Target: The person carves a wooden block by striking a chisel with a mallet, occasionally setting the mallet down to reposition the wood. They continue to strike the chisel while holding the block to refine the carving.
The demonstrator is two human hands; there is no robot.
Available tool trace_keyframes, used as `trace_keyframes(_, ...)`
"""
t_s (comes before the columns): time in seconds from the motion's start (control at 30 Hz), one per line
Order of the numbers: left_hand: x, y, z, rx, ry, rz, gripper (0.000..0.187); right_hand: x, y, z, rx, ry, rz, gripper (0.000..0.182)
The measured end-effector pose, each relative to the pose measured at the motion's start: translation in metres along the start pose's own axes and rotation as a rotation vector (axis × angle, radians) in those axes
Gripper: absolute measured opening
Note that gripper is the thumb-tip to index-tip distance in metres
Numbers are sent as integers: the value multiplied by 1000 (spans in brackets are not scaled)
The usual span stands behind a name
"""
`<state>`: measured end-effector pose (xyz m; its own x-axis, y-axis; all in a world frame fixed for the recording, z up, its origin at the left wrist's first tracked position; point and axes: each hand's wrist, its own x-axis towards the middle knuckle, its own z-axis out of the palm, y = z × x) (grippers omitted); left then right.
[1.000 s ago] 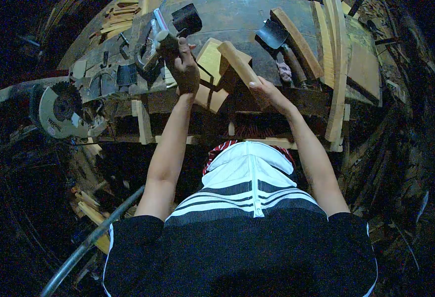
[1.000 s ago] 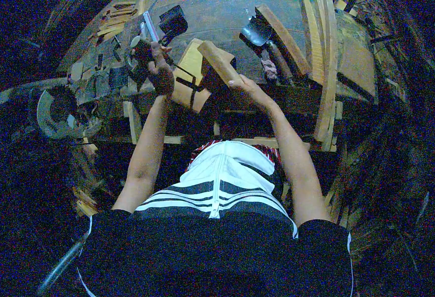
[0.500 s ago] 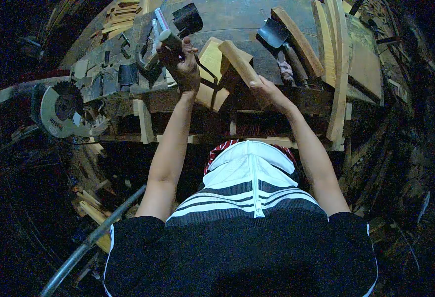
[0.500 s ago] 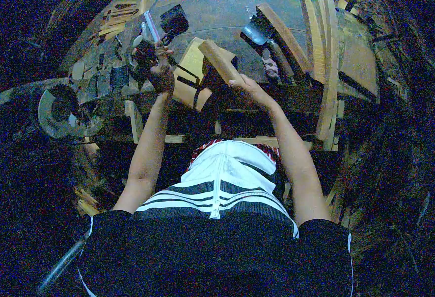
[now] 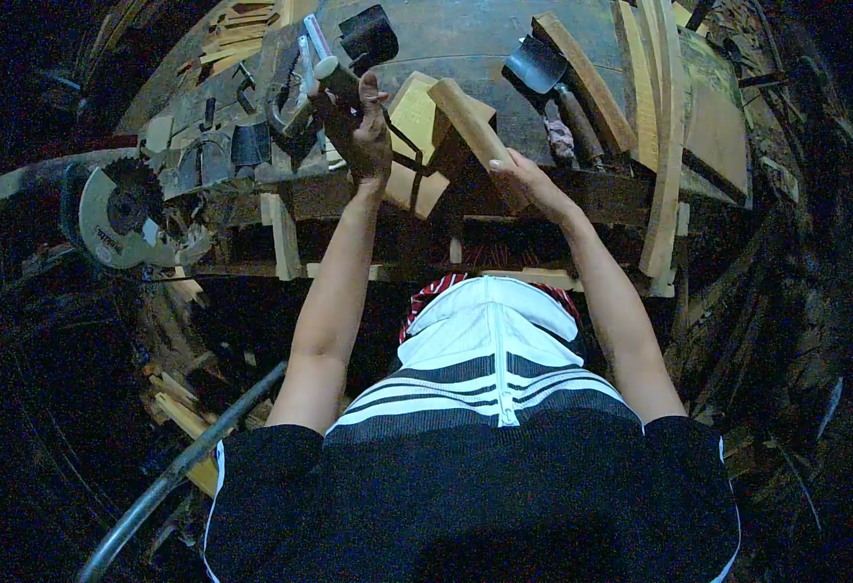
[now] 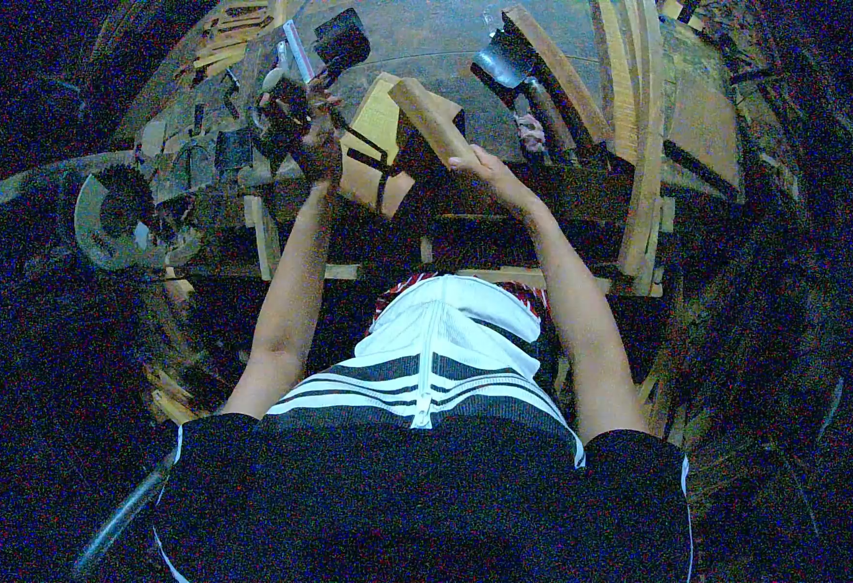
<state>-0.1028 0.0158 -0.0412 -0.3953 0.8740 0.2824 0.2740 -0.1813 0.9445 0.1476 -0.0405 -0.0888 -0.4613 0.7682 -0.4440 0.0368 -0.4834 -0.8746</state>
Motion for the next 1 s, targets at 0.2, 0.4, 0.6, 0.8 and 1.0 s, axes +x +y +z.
trace_keyframes(0.2,3,-8,1,-13,67,135,36,3,5,-1,-59,-11,-35,62)
trace_keyframes(0.4,-4,18,15,-305,47,167,35,-1,-1,2,-33,-10,-27,63)
trace_keyframes(0.6,-6,-10,12,-428,64,127,36,0,1,3,2,-12,-20,65)
trace_keyframes(0.8,-9,-7,0,221,-59,36,33,-3,-4,3,-21,-24,-10,66)
trace_keyframes(1.0,-6,4,7,12,33,126,31,0,1,2,-28,1,-24,63)
